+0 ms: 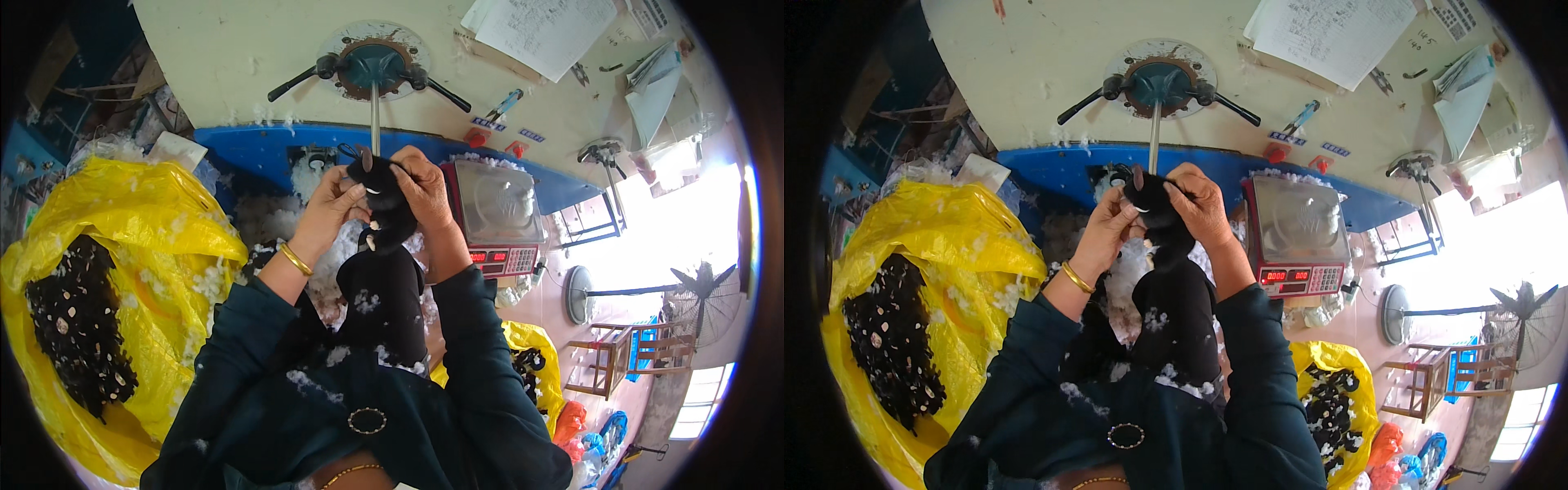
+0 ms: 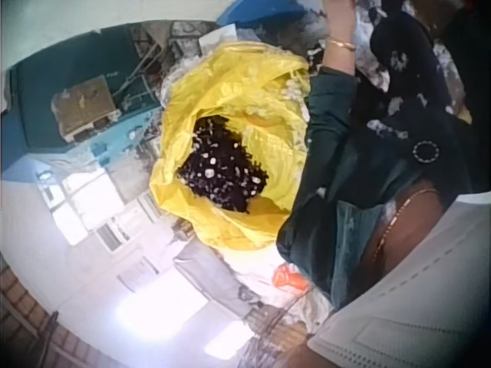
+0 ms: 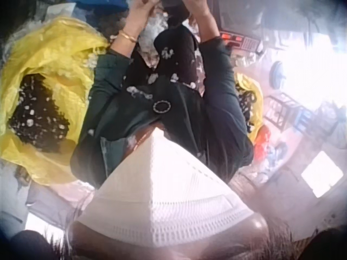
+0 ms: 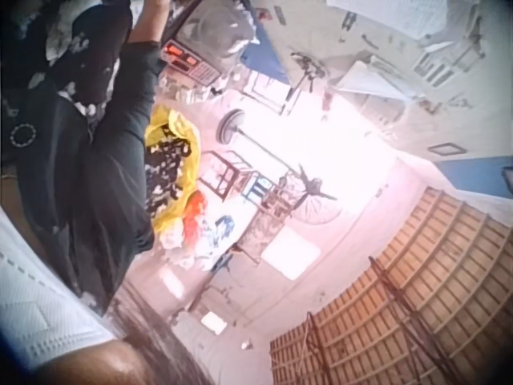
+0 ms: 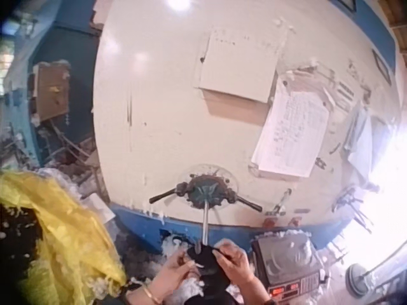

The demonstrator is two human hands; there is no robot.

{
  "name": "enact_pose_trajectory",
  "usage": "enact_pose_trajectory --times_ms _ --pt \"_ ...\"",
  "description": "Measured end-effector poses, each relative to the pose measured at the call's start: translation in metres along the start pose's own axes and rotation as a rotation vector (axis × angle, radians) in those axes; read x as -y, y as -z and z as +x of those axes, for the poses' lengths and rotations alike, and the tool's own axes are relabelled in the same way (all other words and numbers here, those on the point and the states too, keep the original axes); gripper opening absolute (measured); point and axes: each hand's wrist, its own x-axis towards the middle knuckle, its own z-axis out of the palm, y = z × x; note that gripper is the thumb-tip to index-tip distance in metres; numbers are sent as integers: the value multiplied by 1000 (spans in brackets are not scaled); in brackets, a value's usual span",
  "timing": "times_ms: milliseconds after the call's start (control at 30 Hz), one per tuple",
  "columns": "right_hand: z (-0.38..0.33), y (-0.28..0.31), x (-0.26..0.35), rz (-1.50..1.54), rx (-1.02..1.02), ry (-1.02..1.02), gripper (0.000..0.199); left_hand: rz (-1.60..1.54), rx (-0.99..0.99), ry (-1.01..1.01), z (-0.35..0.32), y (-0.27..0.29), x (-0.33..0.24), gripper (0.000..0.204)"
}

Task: The person repeatedly stuffs white cotton-like material into small black plush toys using a manual press tool. After each stuffing, the person places the finished toy into a yellow bag and retrieves another empty toy to continue the process.

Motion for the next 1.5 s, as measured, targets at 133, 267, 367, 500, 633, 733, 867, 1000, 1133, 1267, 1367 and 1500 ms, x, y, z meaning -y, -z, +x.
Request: enact_pose_trajectory --times_ms 133,267,367,500,633,733,867,1000,1133,1267,1367,1500 --pt "-9 -3 46 -457 -3 -78 34 79 -159 -115 -8 -13 7 23" --pt "-17 -22 76 -566 32 -153 74 148 -184 -213 -10 -22 11 22" --pt "-4 -3 51 -62 42 -383 68 243 -224 -119 -16 -46 -16 20" --pt "27 21 17 390 141 -494 52 171 -177 -96 1 -58 -30 22" --pt "23 19 14 333 209 -452 58 199 -290 -44 -4 -54 -28 28" --pt "6 12 23 505 211 -526 70 198 -292 10 -10 -51 -22 28" --pt "1 20 10 322 276 -355 74 151 -221 73 -10 -47 -17 38" --pt "-3 16 2 265 245 -337 78 235 -154 79 5 -25 -8 32" --pt "-10 -14 2 -128 120 -153 86 288 -186 90 7 -3 -18 31" --pt "-13 -60 8 -322 -122 -132 97 315 -208 134 5 12 -40 30" --pt "-7 -71 21 -192 -210 -212 95 319 -219 76 -6 3 -59 35" --pt "-12 -56 18 98 -206 -316 92 354 -190 127 -20 -17 -56 35"
